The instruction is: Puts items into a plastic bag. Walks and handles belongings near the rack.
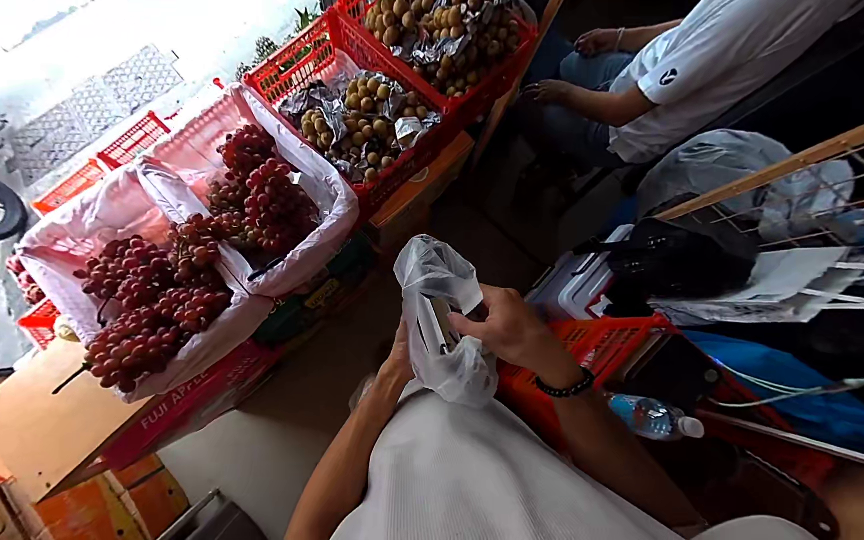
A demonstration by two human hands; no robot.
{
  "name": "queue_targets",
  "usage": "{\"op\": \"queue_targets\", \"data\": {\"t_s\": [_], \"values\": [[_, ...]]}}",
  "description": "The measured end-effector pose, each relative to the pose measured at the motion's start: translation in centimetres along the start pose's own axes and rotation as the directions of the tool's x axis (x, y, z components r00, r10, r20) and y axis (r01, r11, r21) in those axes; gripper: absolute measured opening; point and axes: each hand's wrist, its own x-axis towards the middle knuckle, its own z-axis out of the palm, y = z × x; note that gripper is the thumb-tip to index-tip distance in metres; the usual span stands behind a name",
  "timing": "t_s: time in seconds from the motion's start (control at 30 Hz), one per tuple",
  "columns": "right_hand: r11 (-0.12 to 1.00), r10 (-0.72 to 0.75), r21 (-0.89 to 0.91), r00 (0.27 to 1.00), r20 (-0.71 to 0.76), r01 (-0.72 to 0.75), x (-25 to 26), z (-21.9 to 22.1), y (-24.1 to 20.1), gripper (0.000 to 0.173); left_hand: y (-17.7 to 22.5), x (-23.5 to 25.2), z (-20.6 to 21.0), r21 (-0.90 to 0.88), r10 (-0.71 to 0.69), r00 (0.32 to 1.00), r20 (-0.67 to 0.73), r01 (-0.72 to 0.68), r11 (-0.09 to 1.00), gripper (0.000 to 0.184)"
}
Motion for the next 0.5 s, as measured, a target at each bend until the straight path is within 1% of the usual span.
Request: {"op": "queue_targets", "data": {"t_s": [0.03, 0.07, 0.1, 0.13, 0.17, 0.2, 0.23, 0.27, 0.3, 0.33, 0.37, 0.4, 0.43, 0.47, 0.5], "values": [[1.0, -0.004, -0.021, 0.999, -0.046, 0.003, -0.3, 0.1, 0.0, 0.019, 0.4, -0.6, 1.1, 0.031, 0.002, 0.999, -0.046, 0.0, 1.0, 0.067], [0.998, -0.025, -0.063, 0.995, -0.098, 0.018, -0.7, 0.1, -0.1, 0.018, 0.9, -1.3, 2.5, 0.126, 0.023, 0.992, -0.124, -0.008, 0.992, 0.071], [0.992, -0.061, -0.117, 0.987, -0.152, 0.043, -1.1, 0.1, -0.1, 0.018, 1.2, -1.5, 2.8, 0.229, 0.081, 0.988, -0.134, -0.049, 0.972, 0.077], [0.983, -0.102, -0.172, 0.977, -0.189, 0.069, -1.4, -0.3, -0.2, 0.017, 1.5, -1.4, 2.6, 0.34, 0.187, 0.975, -0.123, -0.135, 0.931, 0.085], [0.971, -0.145, -0.221, 0.966, -0.214, 0.096, -1.6, -0.7, -0.3, 0.016, 2.0, -1.4, 2.3, 0.468, 0.347, 0.93, -0.123, -0.254, 0.847, 0.079], [0.958, -0.186, -0.258, 0.956, -0.228, 0.126, -1.7, -1.4, -0.5, 0.016, 2.9, -1.6, 2.3, 0.63, 0.531, 0.845, -0.059, -0.381, 0.677, 0.074], [0.946, -0.221, -0.288, 0.947, -0.232, 0.15, -1.6, -2.2, -0.7, 0.016, 4.4, -2.0, 2.8, 0.761, 0.661, 0.746, 0.084, -0.476, 0.44, 0.077], [0.935, -0.248, -0.312, 0.941, -0.232, 0.17, -1.5, -3.0, -0.9, 0.016, 6.0, -2.6, 4.3, 0.836, 0.697, 0.659, 0.282, -0.526, 0.159, 0.08], [0.924, -0.27, -0.334, 0.937, -0.221, 0.188, -1.5, -3.5, -0.9, 0.016, 7.4, -3.3, 6.4, 0.853, 0.634, 0.622, 0.459, -0.509, -0.118, 0.084], [0.911, -0.289, -0.358, 0.936, -0.201, 0.205, -1.6, -3.9, -0.8, 0.015, 8.2, -3.8, 8.9, 0.818, 0.532, 0.621, 0.575, -0.464, -0.341, 0.085], [0.895, -0.31, -0.385, 0.935, -0.175, 0.225, -1.5, -4.0, -0.8, 0.014, 8.8, -3.9, 11.3, 0.755, 0.424, 0.646, 0.634, -0.401, -0.518, 0.079], [0.874, -0.337, -0.417, 0.93, -0.147, 0.251, -1.3, -4.1, -0.7, 0.013, 9.2, -3.5, 13.0, 0.696, 0.342, 0.675, 0.654, -0.36, -0.621, 0.066], [0.848, -0.374, -0.447, 0.919, -0.124, 0.285, -1.3, -4.1, -0.8, 0.014, 9.7, -3.0, 13.9, 0.687, 0.309, 0.697, 0.647, -0.357, -0.633, 0.045], [0.818, -0.419, -0.477, 0.901, -0.11, 0.322, -1.4, -4.2, -0.8, 0.014, 10.1, -2.7, 14.1, 0.732, 0.33, 0.71, 0.623, -0.379, -0.566, 0.026], [0.788, -0.468, -0.5, 0.877, -0.11, 0.358, -1.5, -4.2, -0.8, 0.013, 10.7, -2.5, 13.5, 0.805, 0.41, 0.704, 0.58, -0.42, -0.419, 0.018]]}}
